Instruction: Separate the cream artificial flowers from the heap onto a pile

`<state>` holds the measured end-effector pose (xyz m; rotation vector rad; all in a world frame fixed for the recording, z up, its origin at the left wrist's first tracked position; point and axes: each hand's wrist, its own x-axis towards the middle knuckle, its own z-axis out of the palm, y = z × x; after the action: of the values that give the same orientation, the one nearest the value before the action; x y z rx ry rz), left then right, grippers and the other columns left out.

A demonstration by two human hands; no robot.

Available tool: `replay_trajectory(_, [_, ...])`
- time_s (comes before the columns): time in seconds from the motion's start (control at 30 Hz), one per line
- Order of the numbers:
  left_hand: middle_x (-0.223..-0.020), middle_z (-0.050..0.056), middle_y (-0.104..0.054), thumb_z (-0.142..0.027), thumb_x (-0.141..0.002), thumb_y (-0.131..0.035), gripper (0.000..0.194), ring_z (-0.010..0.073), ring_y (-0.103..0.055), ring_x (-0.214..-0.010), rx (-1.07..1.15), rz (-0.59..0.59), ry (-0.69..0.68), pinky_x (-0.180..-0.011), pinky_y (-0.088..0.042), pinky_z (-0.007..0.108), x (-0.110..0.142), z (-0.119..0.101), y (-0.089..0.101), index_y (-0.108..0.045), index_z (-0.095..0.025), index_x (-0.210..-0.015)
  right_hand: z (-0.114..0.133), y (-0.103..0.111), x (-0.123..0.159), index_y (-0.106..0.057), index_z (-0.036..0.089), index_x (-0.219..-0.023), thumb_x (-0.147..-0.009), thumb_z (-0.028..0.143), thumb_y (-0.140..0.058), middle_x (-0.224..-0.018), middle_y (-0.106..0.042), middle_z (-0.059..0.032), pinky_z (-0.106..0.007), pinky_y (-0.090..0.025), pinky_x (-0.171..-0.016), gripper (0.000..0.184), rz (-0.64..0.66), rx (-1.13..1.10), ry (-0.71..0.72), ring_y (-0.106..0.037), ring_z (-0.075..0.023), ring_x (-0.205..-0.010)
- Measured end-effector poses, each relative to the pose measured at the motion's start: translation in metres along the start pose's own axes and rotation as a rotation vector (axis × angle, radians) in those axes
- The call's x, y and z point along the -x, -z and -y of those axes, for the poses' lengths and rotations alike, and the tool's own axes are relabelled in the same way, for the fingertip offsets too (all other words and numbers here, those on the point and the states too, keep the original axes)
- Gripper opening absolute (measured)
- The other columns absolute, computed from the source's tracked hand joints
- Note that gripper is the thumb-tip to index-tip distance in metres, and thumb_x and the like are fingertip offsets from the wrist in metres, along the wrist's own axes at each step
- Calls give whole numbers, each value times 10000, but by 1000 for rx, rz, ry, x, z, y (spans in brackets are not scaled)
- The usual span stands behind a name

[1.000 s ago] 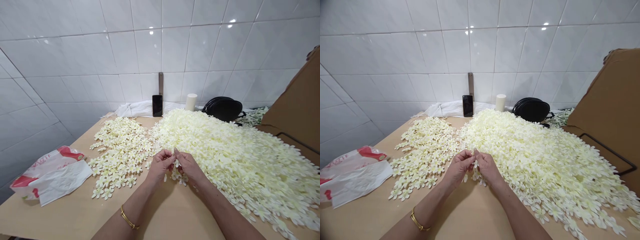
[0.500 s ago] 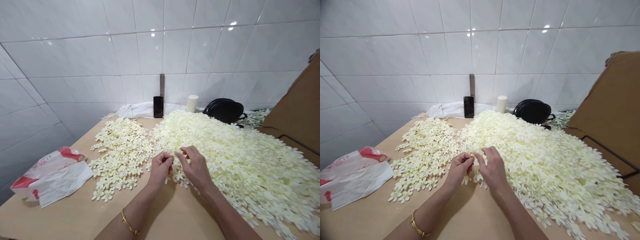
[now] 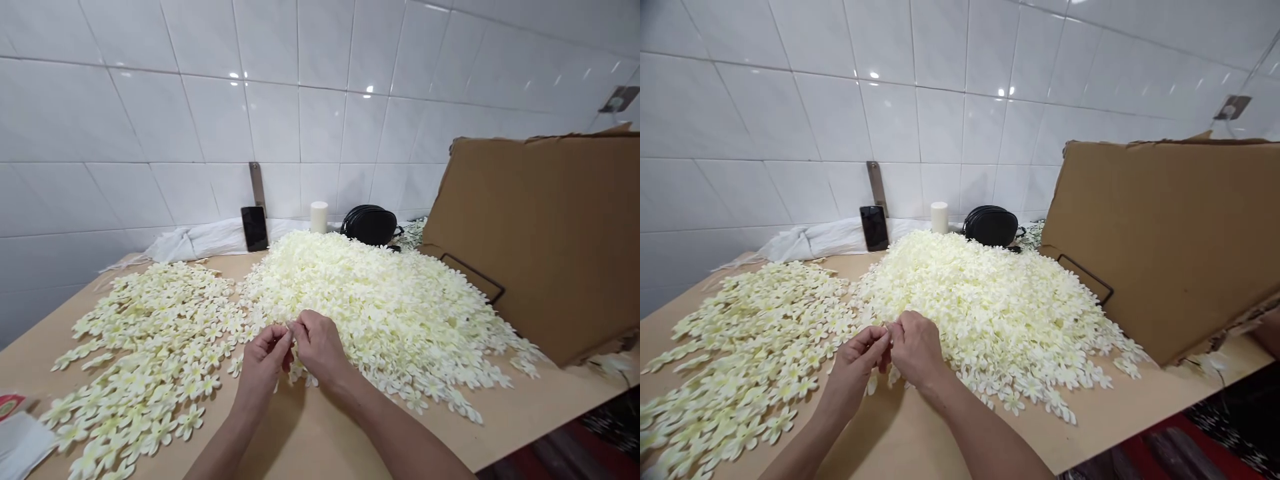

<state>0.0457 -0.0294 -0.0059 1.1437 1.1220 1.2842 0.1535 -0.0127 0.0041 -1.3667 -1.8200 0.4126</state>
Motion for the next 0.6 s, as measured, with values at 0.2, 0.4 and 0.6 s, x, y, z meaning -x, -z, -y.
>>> replay_trajectory(0.2, [-464,-45,-482,-355,-592,-684,252,63,-412,-425,184,16,74,-412,-336,176,-3,2,2,-538,-150,-606,-3,-1,-2,-332,182,-478,-795,320,-433,-456,-337,51,-228,-195,-456,360,4,-56,-19,-298,-76,-448])
replay_trajectory(0.4, [-440,-53,-497,-286,-513,-710,260,60,-440,-404,300,-82,109,-393,-328,163,-5,-1,-3,-495,-156,-581,-10,-2,-7,-307,194,-470,-775,464,-431,-451,-263,60,-218,-223,-436,426,65,-413,-108,-267,-74,-449])
replay_trajectory(0.6, [-453,-51,-513,-232,-497,-700,250,50,-439,-396,379,-164,132,-392,-327,160,-9,-1,2,-493,-150,-612,-17,3,-11,-325,194,-484,-741,509,-499,-441,-299,65,-227,-230,-434,442,81,-515,-183,-262,-71,-433])
